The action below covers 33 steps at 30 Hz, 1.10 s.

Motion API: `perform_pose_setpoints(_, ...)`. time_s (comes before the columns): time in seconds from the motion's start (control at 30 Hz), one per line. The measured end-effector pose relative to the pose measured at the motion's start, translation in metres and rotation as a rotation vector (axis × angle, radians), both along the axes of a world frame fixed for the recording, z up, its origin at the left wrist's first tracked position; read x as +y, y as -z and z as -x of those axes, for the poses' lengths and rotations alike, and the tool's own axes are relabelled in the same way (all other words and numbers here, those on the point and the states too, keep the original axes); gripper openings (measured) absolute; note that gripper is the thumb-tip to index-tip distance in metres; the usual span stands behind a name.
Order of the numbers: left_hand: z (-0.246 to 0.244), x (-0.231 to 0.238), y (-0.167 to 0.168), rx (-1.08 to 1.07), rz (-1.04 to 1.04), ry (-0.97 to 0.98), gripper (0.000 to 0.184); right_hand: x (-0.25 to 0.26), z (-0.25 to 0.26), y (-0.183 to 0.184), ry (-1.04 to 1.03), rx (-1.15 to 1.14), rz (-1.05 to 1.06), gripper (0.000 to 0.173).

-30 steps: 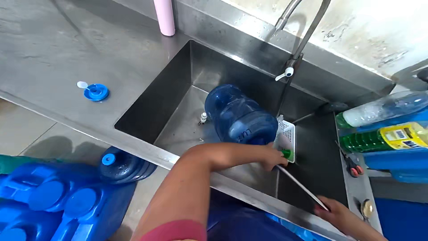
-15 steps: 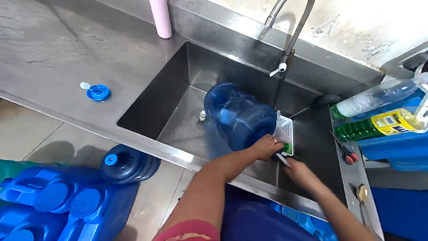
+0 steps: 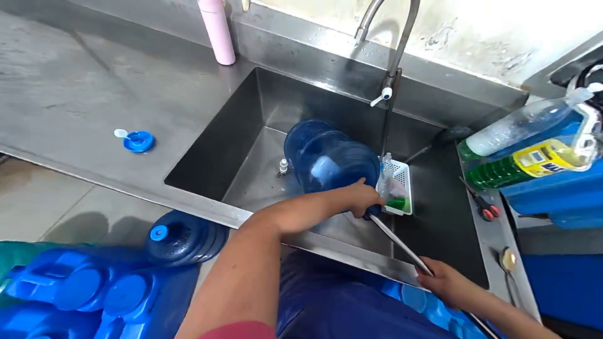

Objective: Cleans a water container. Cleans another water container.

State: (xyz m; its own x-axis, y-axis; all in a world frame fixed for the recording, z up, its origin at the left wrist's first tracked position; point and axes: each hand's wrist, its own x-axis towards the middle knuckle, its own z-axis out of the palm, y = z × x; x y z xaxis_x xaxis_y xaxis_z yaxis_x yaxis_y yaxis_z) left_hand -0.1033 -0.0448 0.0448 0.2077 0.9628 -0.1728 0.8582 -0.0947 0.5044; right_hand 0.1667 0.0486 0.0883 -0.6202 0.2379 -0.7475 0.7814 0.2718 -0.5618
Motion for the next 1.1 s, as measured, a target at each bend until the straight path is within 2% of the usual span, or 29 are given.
perform_pose_setpoints(0.03,-0.011,-0.005,0.006,-0.093,-0.106,-0.094,0.068,0.004,-0.001,-0.005,0.064,0.033,0.09,0.003)
perform_pose_setpoints(0.1,-0.036,-0.007,0.031,-0.266,-0.509,-0.362,0.056,-0.007,0.008,-0.011,0.277,0.079,0.404,0.011)
perform_pose_setpoints(0.13,-0.039,-0.002,0.037,-0.276,-0.607,-0.406,0.051,-0.014,0.014,-0.01,0.293,0.08,0.454,0.013)
perform_pose_setpoints(0.17,-0.035,0.0,0.033,-0.241,-0.539,-0.327,0.05,-0.015,0.016,-0.007,0.218,0.063,0.359,0.013)
perform_pose_setpoints(0.2,-0.029,0.0,0.026,-0.176,-0.386,-0.182,0.052,-0.009,0.01,-0.003,0.051,0.027,0.129,0.007)
perform_pose_setpoints(0.23,-0.025,0.001,0.018,-0.097,-0.239,-0.044,0.054,0.003,0.002,-0.004,-0.134,-0.019,-0.115,0.009)
perform_pose_setpoints(0.27,-0.022,0.002,0.013,-0.048,-0.159,0.03,0.056,0.014,-0.001,-0.009,-0.236,-0.046,-0.239,0.017)
perform_pose_setpoints(0.3,-0.021,0.0,0.016,-0.04,-0.165,0.029,0.055,0.018,-0.002,-0.012,-0.255,-0.03,-0.265,0.016)
perform_pose_setpoints(0.33,-0.023,-0.003,0.025,-0.073,-0.269,-0.037,0.051,0.012,-0.002,-0.012,-0.176,0.006,-0.186,0.01)
perform_pose_setpoints(0.37,-0.026,-0.003,0.038,-0.119,-0.442,-0.145,0.048,-0.002,-0.001,-0.008,-0.01,0.074,-0.028,0.005)
perform_pose_setpoints(0.4,-0.03,0.003,0.045,-0.147,-0.574,-0.248,0.048,-0.017,0.002,-0.002,0.157,0.13,0.142,0.009)
perform_pose_setpoints(0.43,-0.033,0.008,0.046,-0.157,-0.579,-0.293,0.049,-0.026,0.006,0.004,0.213,0.154,0.196,0.011)
perform_pose_setpoints(0.47,-0.035,0.01,0.042,-0.145,-0.482,-0.271,0.052,-0.023,0.005,0.009,0.136,0.14,0.086,0.009)
perform_pose_setpoints(0.5,-0.038,0.011,0.037,-0.125,-0.365,-0.214,0.054,-0.009,0.002,0.006,-0.052,0.088,-0.141,0.01)
perform_pose_setpoints(0.53,-0.039,0.014,0.027,-0.11,-0.257,-0.152,0.052,0.016,0.006,-0.01,-0.257,0.006,-0.376,0.026)
perform_pose_setpoints(0.57,-0.043,0.019,0.016,-0.124,-0.182,-0.101,0.046,0.039,0.014,-0.036,-0.456,-0.097,-0.574,0.035)
perform_pose_setpoints(0.63,-0.066,0.031,-0.005,-0.239,-0.132,-0.091,0.028,0.056,0.03,-0.104,-0.776,-0.161,-0.909,0.029)
perform_pose_setpoints(0.67,-0.074,0.036,-0.02,-0.314,-0.119,-0.115,0.031,0.058,0.034,-0.13,-0.89,0.011,-1.113,0.023)
perform_pose_setpoints(0.73,-0.072,0.04,-0.053,-0.464,-0.127,-0.178,0.035,0.056,0.042,-0.167,-0.946,0.603,-1.446,0.03)
perform_pose_setpoints(0.77,-0.062,0.04,-0.064,-0.54,-0.155,-0.212,0.032,0.053,0.047,-0.174,-0.861,0.9,-1.499,0.026)
perform_pose_setpoints(0.8,-0.05,0.039,-0.07,-0.629,-0.194,-0.239,0.029,0.048,0.057,-0.166,-0.662,1.166,-1.526,0.023)
perform_pose_setpoints(0.83,-0.039,0.038,-0.074,-0.72,-0.216,-0.261,0.026,0.041,0.072,-0.15,-0.387,1.326,-1.455,0.033)
perform_pose_setpoints(0.87,-0.029,0.04,-0.075,-0.806,-0.231,-0.278,0.026,0.031,0.095,-0.129,-0.108,1.433,-1.241,0.05)
perform_pose_setpoints(0.9,-0.024,0.041,-0.072,-0.875,-0.248,-0.303,0.025,0.02,0.121,-0.101,0.181,1.472,-0.961,0.058)
perform_pose_setpoints(0.93,-0.022,0.041,-0.066,-0.916,-0.299,-0.33,0.023,0.008,0.144,-0.074,0.434,1.46,-0.699,0.051)
perform_pose_setpoints(0.97,-0.019,0.039,-0.061,-0.93,-0.367,-0.357,0.023,0.0,0.163,-0.058,0.627,1.427,-0.504,0.036)
perform_pose_setpoints(1.0,-0.015,0.036,-0.057,-0.908,-0.433,-0.387,0.023,-0.002,0.174,-0.054,0.714,1.393,-0.355,0.029)
perform_pose_setpoints(1.07,-0.012,0.027,-0.048,-0.841,-0.498,-0.421,0.023,0.006,0.183,-0.067,0.784,1.392,-0.178,0.036)
perform_pose_setpoints(1.1,-0.014,0.022,-0.045,-0.816,-0.488,-0.43,0.037,0.012,0.184,-0.076,0.839,1.401,-0.105,0.04)
